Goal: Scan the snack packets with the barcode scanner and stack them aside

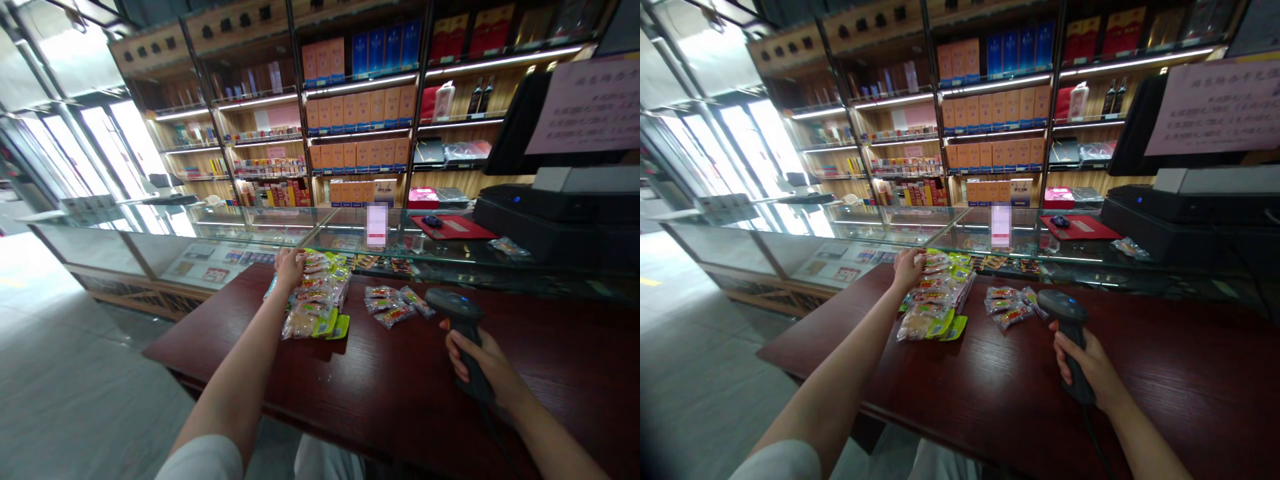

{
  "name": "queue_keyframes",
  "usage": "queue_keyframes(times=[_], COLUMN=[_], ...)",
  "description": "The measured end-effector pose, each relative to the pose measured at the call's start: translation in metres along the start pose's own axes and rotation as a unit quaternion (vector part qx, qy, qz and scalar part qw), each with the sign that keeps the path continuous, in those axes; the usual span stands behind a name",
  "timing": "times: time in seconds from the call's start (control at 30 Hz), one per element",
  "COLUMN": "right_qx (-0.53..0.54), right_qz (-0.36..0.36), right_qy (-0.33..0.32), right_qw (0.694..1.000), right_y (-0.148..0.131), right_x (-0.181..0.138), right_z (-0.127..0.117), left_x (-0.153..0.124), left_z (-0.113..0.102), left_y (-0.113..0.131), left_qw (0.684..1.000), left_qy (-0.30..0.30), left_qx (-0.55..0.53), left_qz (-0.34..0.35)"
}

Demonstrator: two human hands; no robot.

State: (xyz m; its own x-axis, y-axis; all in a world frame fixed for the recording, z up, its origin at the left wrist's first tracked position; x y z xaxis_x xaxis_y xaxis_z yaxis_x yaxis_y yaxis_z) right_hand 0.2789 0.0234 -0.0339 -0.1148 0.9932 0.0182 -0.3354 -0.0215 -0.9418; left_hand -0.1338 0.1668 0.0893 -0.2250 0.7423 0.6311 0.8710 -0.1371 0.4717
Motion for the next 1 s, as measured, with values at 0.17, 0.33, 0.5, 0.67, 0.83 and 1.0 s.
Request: queue_keyframes(times=[0.17,0.33,0.5,0.67,0.83,1.0], right_qx=[0.013,0.022,0.033,0.038,0.043,0.034], right_qz=[-0.005,-0.016,-0.026,-0.039,-0.041,-0.047], right_qy=[-0.009,-0.013,-0.018,-0.025,-0.024,-0.029], right_qw=[1.0,1.0,0.999,0.998,0.998,0.998], right_y=[-0.005,-0.005,-0.008,-0.014,-0.016,-0.018], right_x=[0.0,0.002,0.004,0.004,0.004,0.005], right_z=[0.003,0.001,0.001,0.004,0.004,0.004], left_x=[-0.004,-0.02,-0.072,-0.145,-0.179,-0.182], left_z=[-0.006,0.005,0.043,0.095,0.124,0.129], left_y=[0.032,0.094,0.162,0.199,0.201,0.199], left_qw=[0.998,0.993,0.98,0.961,0.952,0.942], left_qy=[0.012,-0.01,-0.084,-0.17,-0.211,-0.245], left_qx=[0.04,0.04,0.02,0.08,0.145,0.145], left_qz=[0.047,0.112,0.181,0.203,0.17,0.177])
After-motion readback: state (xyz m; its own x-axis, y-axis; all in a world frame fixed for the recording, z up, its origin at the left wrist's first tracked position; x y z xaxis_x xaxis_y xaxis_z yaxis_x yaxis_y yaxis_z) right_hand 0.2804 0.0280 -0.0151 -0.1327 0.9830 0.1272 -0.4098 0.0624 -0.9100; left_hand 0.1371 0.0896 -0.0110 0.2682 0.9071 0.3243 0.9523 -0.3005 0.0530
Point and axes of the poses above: each hand's wrist, its own x-axis towards the middle knuckle, its own z-axis out of the palm, y = z × x, the point moved 9 cm from there along x, towards the middle knuckle, and after that the axes turned 3 degrees about x, right-handed, at the moved point
